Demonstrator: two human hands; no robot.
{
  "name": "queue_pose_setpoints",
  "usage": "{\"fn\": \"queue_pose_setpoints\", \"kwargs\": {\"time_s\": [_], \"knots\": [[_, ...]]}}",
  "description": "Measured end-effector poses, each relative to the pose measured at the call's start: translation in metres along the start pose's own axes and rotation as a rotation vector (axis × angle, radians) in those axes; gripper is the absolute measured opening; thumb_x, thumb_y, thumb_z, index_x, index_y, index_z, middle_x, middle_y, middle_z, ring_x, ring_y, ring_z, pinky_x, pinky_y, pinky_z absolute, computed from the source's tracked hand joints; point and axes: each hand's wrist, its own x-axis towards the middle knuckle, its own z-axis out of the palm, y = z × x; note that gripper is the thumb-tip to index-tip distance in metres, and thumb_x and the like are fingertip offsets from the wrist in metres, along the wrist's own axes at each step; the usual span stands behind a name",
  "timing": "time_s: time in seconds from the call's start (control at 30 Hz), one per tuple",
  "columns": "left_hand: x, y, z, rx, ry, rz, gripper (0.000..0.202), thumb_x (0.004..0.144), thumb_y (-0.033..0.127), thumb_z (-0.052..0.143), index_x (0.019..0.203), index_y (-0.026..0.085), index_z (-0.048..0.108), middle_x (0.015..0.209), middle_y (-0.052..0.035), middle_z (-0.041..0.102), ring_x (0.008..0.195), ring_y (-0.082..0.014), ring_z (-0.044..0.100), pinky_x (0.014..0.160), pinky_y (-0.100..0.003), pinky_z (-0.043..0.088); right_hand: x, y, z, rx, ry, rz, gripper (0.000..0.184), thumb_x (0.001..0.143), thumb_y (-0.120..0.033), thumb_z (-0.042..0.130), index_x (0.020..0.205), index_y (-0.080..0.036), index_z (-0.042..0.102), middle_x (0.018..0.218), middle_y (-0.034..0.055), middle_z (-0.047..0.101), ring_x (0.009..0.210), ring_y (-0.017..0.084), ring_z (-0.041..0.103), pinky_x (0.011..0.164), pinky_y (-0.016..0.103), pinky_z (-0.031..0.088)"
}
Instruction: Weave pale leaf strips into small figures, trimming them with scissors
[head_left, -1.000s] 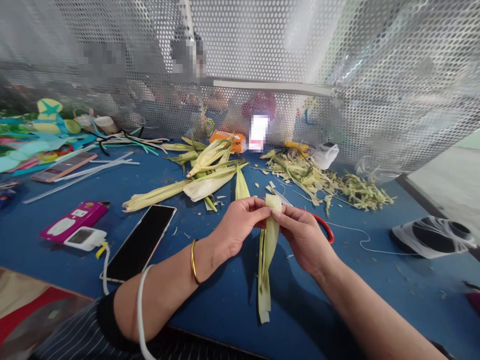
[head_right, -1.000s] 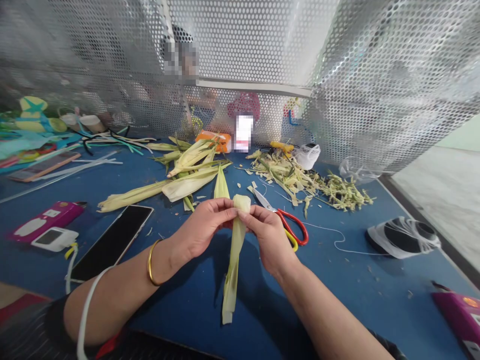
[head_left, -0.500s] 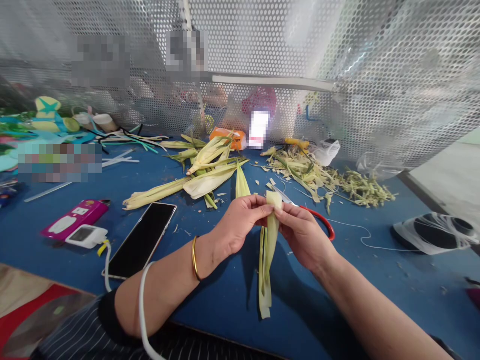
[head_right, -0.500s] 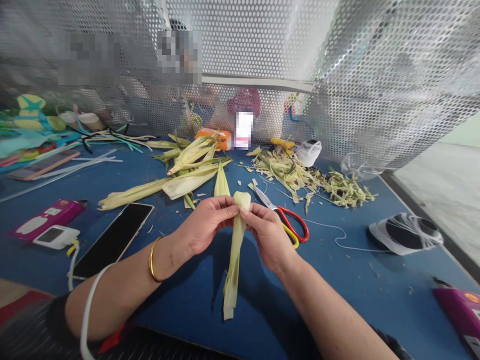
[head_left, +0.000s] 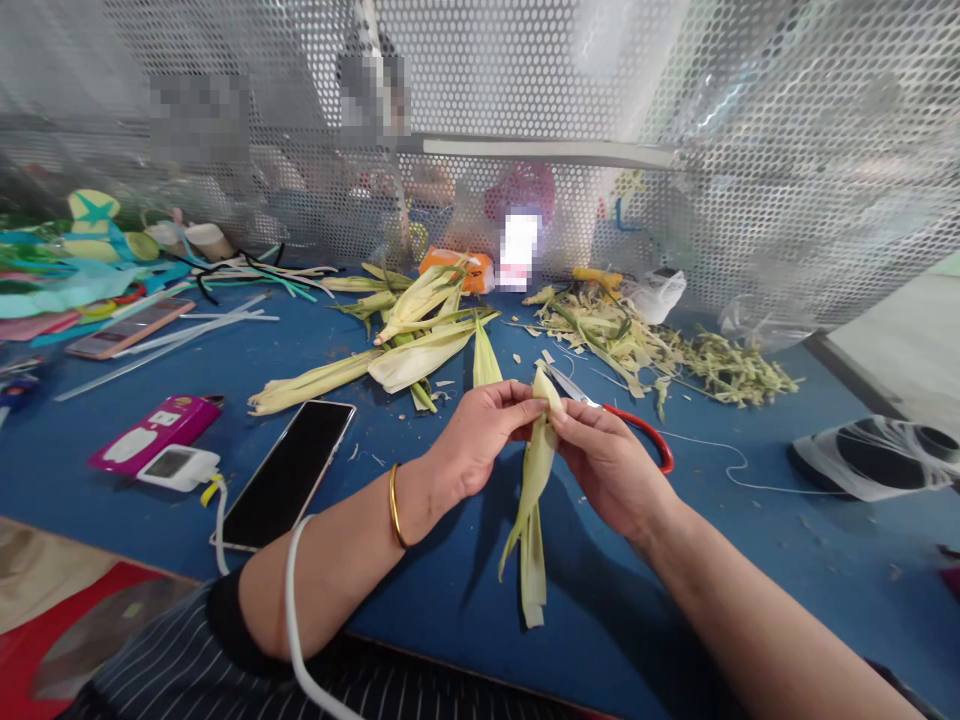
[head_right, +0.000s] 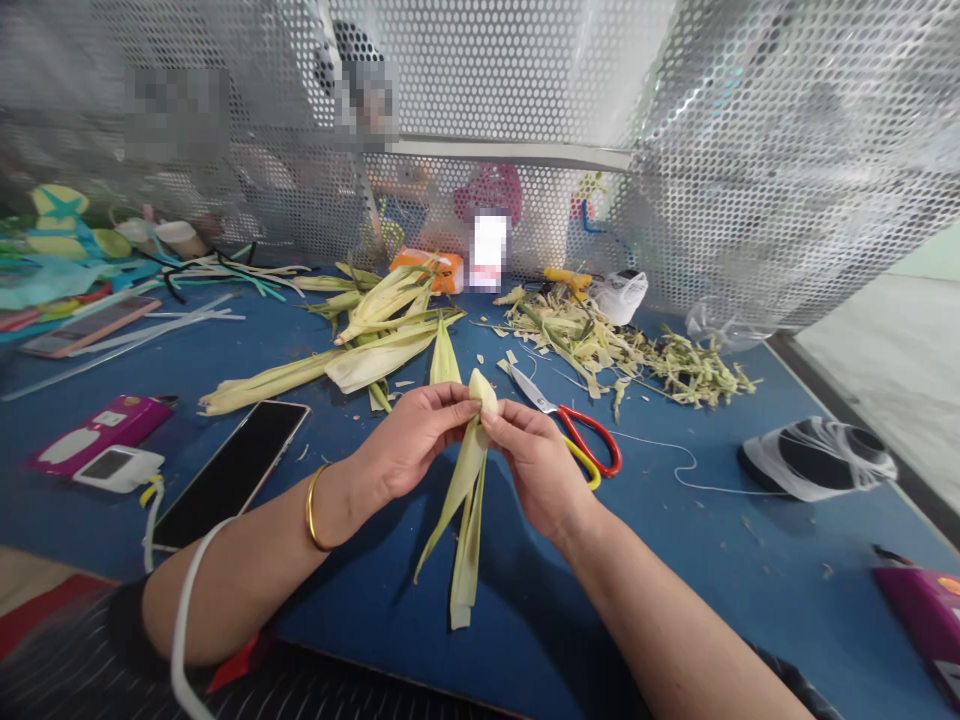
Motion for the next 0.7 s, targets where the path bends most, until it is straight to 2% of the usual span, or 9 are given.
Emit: {"fn": "queue_pose_setpoints", "kwargs": {"time_s": [0.23, 0.43, 0.57, 0.7], "knots": [[-0.0012, 0.0006, 0.0009, 0.06, 0.006, 0.01, 0.014, 0.074, 0.024, 0.074, 0.074, 0.014, 0.064, 0.071, 0.0001, 0.064, 0.065, -0.0113, 0.06, 0.071, -0.028, 0.05, 0.0015, 0.0, -0.0003, 0.069, 0.005, 0.006, 0.024, 0.076, -0.044, 0.076, 0.085, -0.021, 0.074, 0.078, 0.0032, 0.069, 0.078, 0.02, 0.059, 0.075, 0.032, 0.045], [-0.0011, -0.0002, 0.0031, 0.203, 0.048, 0.133, 0.009, 0.075, 0.021, 0.071, 0.075, 0.015, 0.064, 0.07, 0.0007, 0.064, 0.066, -0.0115, 0.058, 0.067, -0.026, 0.047, 0.0015, -0.0011, -0.0002, 0.023, 0.057, 0.004, 0.024, 0.067, -0.039, 0.083, 0.077, -0.02, 0.072, 0.075, 0.0017, 0.067, 0.076, 0.019, 0.059, 0.076, 0.031, 0.043], [0.0002, 0.0016, 0.0029, 0.298, 0.098, 0.202, 0.008, 0.075, 0.018, 0.07, 0.072, 0.015, 0.063, 0.065, 0.0017, 0.062, 0.061, -0.0101, 0.055, 0.061, -0.023, 0.046, 0.0016, -0.0017, -0.0015, 0.0, 0.022, -0.043, 0.021, 0.07, -0.038, 0.08, 0.071, -0.02, 0.069, 0.074, 0.0011, 0.065, 0.076, 0.017, 0.057, 0.076, 0.03, 0.043], [0.0032, 0.001, -0.0006, 0.405, 0.152, 0.246, 0.007, 0.075, 0.021, 0.069, 0.073, 0.016, 0.065, 0.069, -0.0004, 0.065, 0.063, -0.0119, 0.058, 0.06, -0.024, 0.047, 0.0011, -0.0026, -0.0035, -0.017, -0.01, -0.102, 0.015, 0.074, -0.036, 0.077, 0.074, -0.023, 0.069, 0.081, 0.0014, 0.068, 0.084, 0.019, 0.059, 0.085, 0.032, 0.043]]}}
